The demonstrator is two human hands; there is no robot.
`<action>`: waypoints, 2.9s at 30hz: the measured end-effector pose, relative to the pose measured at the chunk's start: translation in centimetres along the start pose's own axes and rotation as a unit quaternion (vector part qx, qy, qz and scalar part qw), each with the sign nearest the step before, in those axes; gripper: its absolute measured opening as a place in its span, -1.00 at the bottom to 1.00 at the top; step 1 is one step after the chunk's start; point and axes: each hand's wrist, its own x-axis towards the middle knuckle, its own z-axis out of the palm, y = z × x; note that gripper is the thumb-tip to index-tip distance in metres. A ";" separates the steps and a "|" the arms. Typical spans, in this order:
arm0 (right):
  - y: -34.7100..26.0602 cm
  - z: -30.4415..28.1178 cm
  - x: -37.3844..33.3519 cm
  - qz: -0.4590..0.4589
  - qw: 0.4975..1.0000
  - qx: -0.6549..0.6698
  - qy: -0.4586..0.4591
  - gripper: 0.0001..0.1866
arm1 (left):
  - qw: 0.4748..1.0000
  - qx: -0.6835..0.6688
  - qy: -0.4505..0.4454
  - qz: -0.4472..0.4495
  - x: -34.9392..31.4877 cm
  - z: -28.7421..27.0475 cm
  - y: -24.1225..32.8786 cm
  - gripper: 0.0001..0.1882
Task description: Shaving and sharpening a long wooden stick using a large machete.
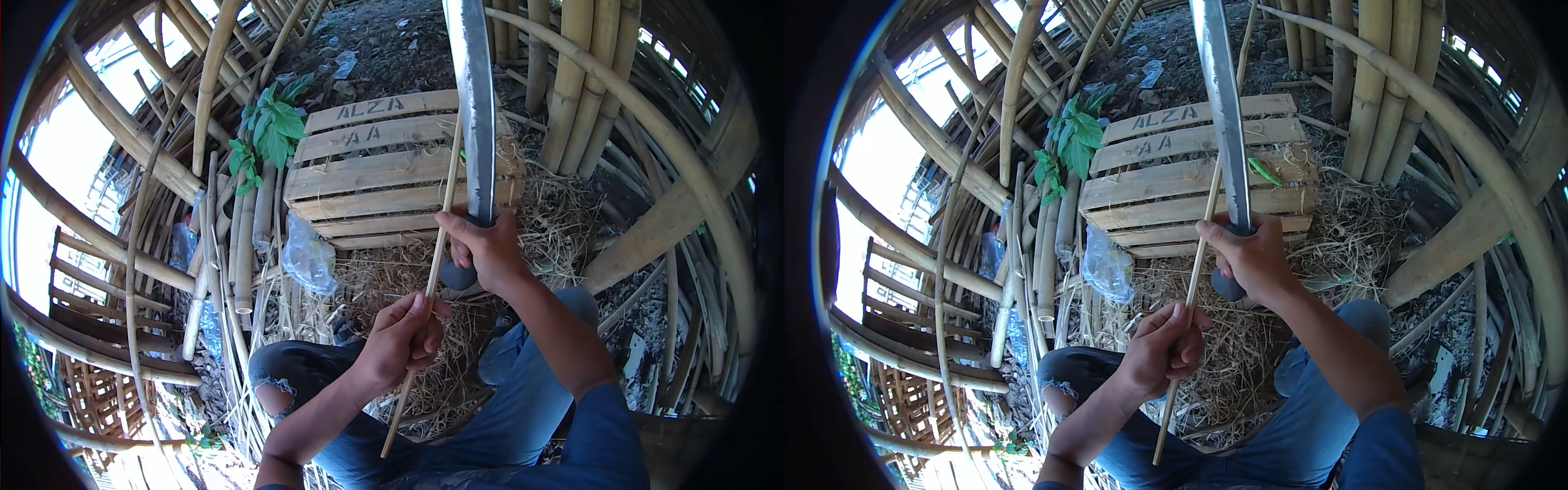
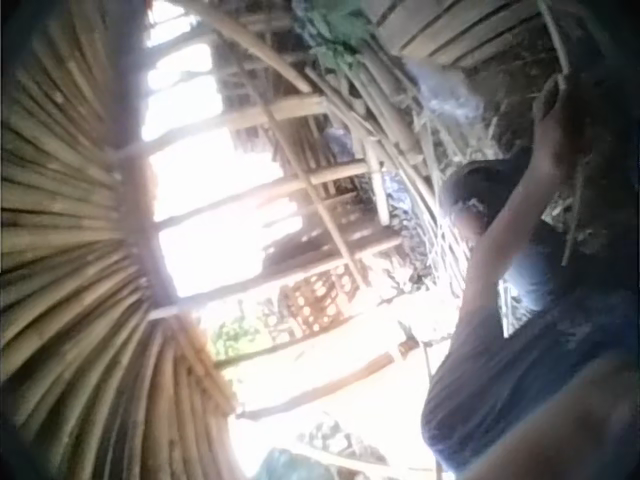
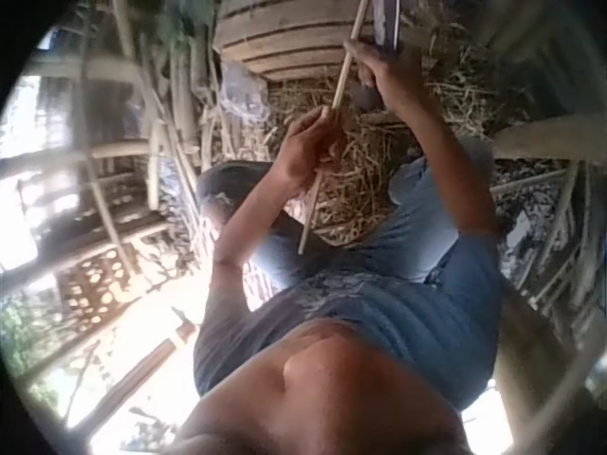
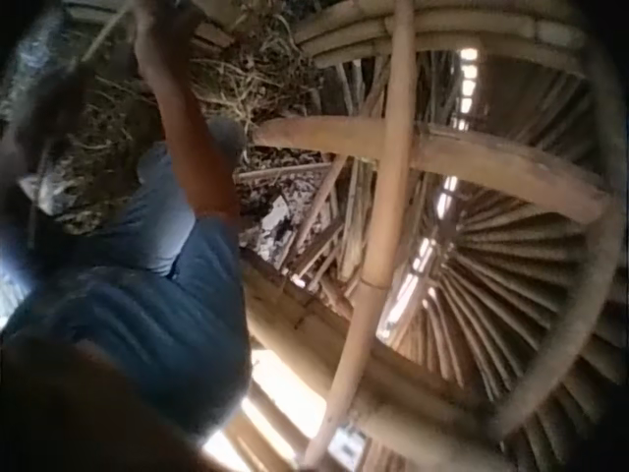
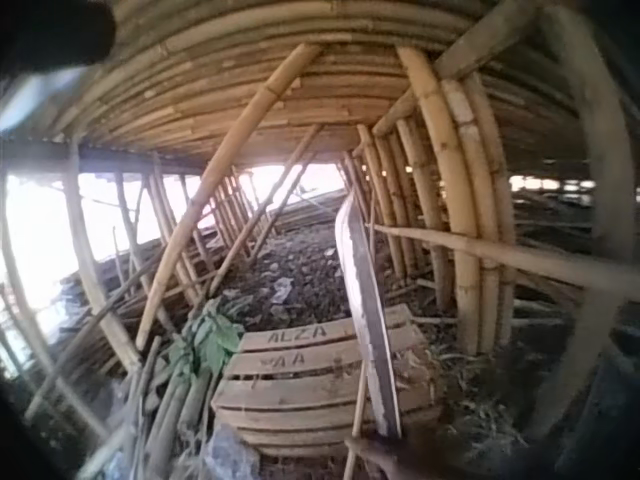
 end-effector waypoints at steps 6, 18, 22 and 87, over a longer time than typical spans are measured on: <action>-0.2 -1.2 2.6 -0.109 0.991 -0.065 0.035 -0.83 | 0.999 -0.015 -0.031 -0.001 -1.4 0.7 -3.2 -0.57; 1.0 -2.5 2.9 -0.160 0.985 -0.054 0.011 -0.52 | 0.983 0.086 0.129 0.093 -3.0 -0.6 -3.1 -0.74; 3.6 -1.0 0.7 -0.176 0.925 -0.335 0.035 -0.52 | 0.970 0.096 0.168 0.150 -2.9 -1.5 -2.9 -0.76; 1.7 1.7 -1.9 -0.439 0.786 -0.428 -0.079 -0.85 | 0.995 -0.075 0.061 0.030 -5.3 -1.9 -2.1 -0.68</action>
